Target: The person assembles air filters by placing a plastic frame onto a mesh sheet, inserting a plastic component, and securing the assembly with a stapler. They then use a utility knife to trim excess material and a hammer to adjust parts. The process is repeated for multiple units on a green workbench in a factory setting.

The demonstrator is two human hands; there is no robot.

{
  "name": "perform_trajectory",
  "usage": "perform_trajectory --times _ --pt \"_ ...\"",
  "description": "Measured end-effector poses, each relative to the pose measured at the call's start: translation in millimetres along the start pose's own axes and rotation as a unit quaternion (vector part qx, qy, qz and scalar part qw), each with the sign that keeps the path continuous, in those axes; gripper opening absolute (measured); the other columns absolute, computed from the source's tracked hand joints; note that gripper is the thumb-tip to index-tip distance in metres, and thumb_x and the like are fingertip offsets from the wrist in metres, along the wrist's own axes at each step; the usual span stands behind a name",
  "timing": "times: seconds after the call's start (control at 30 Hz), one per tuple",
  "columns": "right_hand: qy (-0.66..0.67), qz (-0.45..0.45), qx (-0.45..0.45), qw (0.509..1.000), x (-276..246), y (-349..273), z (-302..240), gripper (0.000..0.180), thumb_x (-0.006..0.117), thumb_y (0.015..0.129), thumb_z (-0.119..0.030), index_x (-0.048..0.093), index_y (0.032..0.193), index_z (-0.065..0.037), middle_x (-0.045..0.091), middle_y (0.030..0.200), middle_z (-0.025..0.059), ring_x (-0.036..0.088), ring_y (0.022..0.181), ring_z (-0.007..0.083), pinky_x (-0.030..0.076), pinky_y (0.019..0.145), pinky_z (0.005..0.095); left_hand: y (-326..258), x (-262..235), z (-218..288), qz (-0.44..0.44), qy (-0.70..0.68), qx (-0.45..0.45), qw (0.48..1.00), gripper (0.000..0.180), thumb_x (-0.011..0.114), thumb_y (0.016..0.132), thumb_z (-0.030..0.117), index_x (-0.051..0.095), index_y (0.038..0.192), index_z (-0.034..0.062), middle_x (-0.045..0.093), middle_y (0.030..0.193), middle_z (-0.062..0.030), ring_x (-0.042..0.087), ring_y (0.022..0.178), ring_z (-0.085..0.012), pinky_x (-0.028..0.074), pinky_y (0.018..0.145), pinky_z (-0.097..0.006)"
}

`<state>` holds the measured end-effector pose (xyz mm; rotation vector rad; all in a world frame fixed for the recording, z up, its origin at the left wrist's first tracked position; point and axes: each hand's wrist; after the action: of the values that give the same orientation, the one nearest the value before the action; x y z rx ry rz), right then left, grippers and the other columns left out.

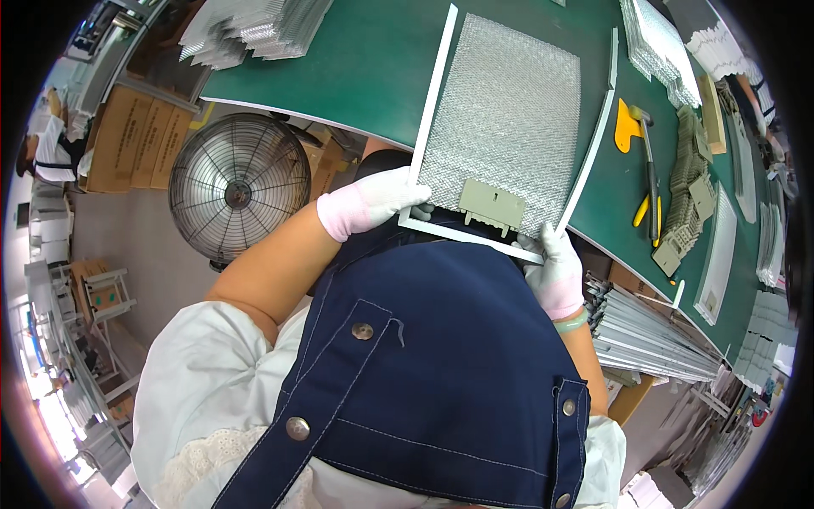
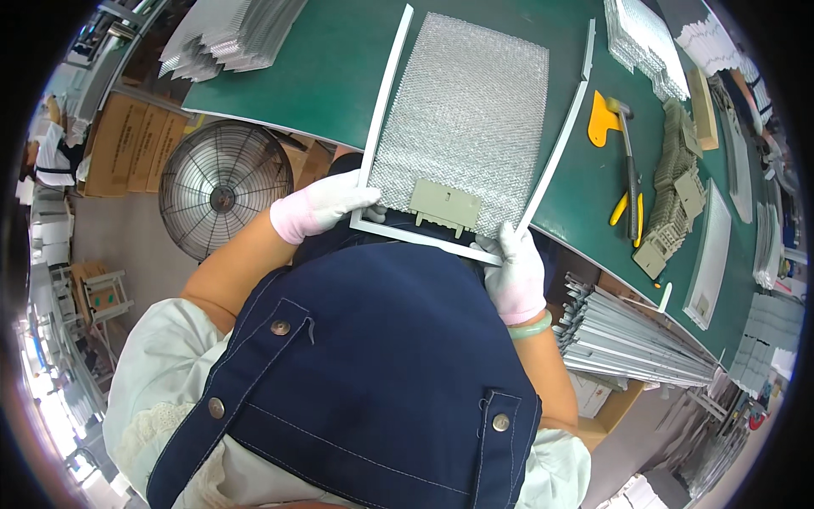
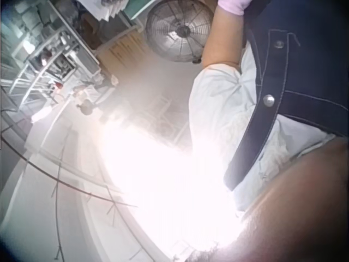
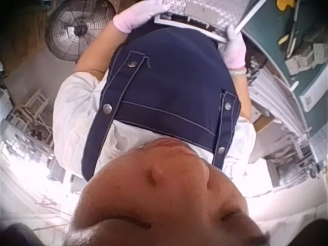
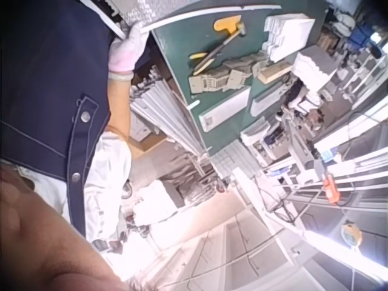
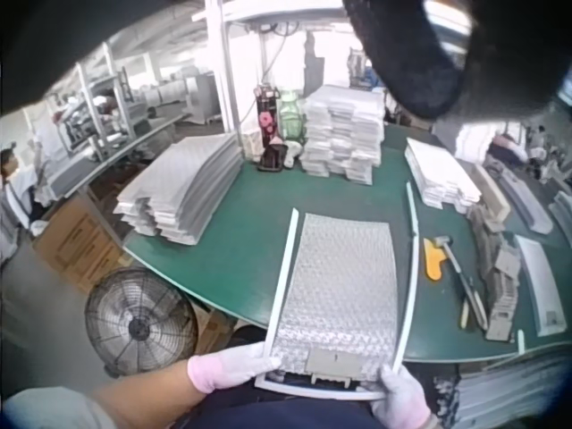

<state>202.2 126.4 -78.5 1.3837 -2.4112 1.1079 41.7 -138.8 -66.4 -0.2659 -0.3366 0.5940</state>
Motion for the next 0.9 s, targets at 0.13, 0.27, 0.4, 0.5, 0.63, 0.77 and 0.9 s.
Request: perform_trajectory --times 0.13,0.27,0.4,0.5,0.63,0.77,0.9 --pt "-0.01 -0.01 0.001 1.0 2 -2 -3 0.019 0.054 0.104 -0.02 0.05 0.113 -0.004 0.054 0.103 0.0101 0.061 0.096 0.0266 0.05 0.096 0.0487 4 1 -12 -0.004 -0.161 0.014 0.987 0.044 0.054 0.099 0.021 0.048 0.138 0.0014 0.059 0.131 -0.0109 0.061 0.106 -0.0179 0.051 0.095 -0.034" --pt "0.028 -0.024 0.015 0.999 -9 4 2 0.013 0.059 0.101 -0.018 0.056 0.11 -0.008 0.058 0.104 0.0078 0.059 0.098 0.0274 0.048 0.097 0.0505 8 4 -2 0.039 0.064 -0.023 0.997 0.04 0.052 0.094 0.015 0.053 0.13 -0.0008 0.062 0.116 -0.0096 0.06 0.098 -0.0166 0.05 0.091 -0.032" --pt "0.043 -0.025 0.033 0.998 -14 6 4 0.012 0.063 0.099 -0.018 0.059 0.108 -0.011 0.06 0.105 0.0064 0.058 0.099 0.0268 0.047 0.097 0.0498 7 4 5 0.056 0.125 -0.094 0.986 0.039 0.05 0.093 0.014 0.054 0.128 -0.0014 0.062 0.109 -0.0089 0.059 0.094 -0.0159 0.05 0.089 -0.031" --pt "0.026 -0.021 0.027 0.999 -10 4 1 0.017 0.055 0.103 -0.019 0.052 0.112 -0.006 0.056 0.1 0.0103 0.059 0.099 0.0282 0.048 0.096 0.0497 6 -2 22 -0.018 0.203 -0.094 0.974 0.038 0.053 0.092 0.014 0.054 0.127 -0.0005 0.063 0.11 -0.0101 0.061 0.096 -0.0168 0.05 0.091 -0.032" --pt "0.009 -0.02 0.046 0.999 2 -4 -5 0.015 0.056 0.102 -0.018 0.051 0.111 -0.007 0.054 0.099 0.0078 0.058 0.098 0.0262 0.047 0.098 0.0496 7 0 -5 0.004 -0.15 0.028 0.988 0.036 0.057 0.096 0.021 0.054 0.126 0.0009 0.063 0.115 -0.0107 0.062 0.101 -0.0186 0.051 0.093 -0.035" --pt "0.034 -0.026 0.052 0.998 6 -1 -2 0.011 0.057 0.1 -0.014 0.051 0.107 -0.008 0.051 0.094 0.0049 0.058 0.095 0.024 0.046 0.101 0.0505 21 23 -15 0.224 -0.326 0.019 0.918 0.036 0.061 0.098 0.023 0.052 0.128 0.0043 0.058 0.117 -0.008 0.064 0.101 -0.025 0.055 0.089 -0.041" --pt "0.078 -0.01 0.034 0.996 0 8 6 0.02 0.055 0.099 -0.014 0.05 0.116 -0.005 0.054 0.111 0.0089 0.057 0.103 0.0282 0.046 0.103 0.0521 26 23 -13 0.258 -0.3 -0.01 0.918 0.029 0.062 0.095 0.014 0.053 0.121 0.0065 0.055 0.111 -0.0077 0.065 0.092 -0.0282 0.058 0.078 -0.046"
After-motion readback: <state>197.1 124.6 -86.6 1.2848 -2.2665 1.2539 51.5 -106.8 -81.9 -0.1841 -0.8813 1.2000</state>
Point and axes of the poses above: each hand's wrist, its own y-axis towards the middle knuckle, its own x-axis out of the palm, z = x × y
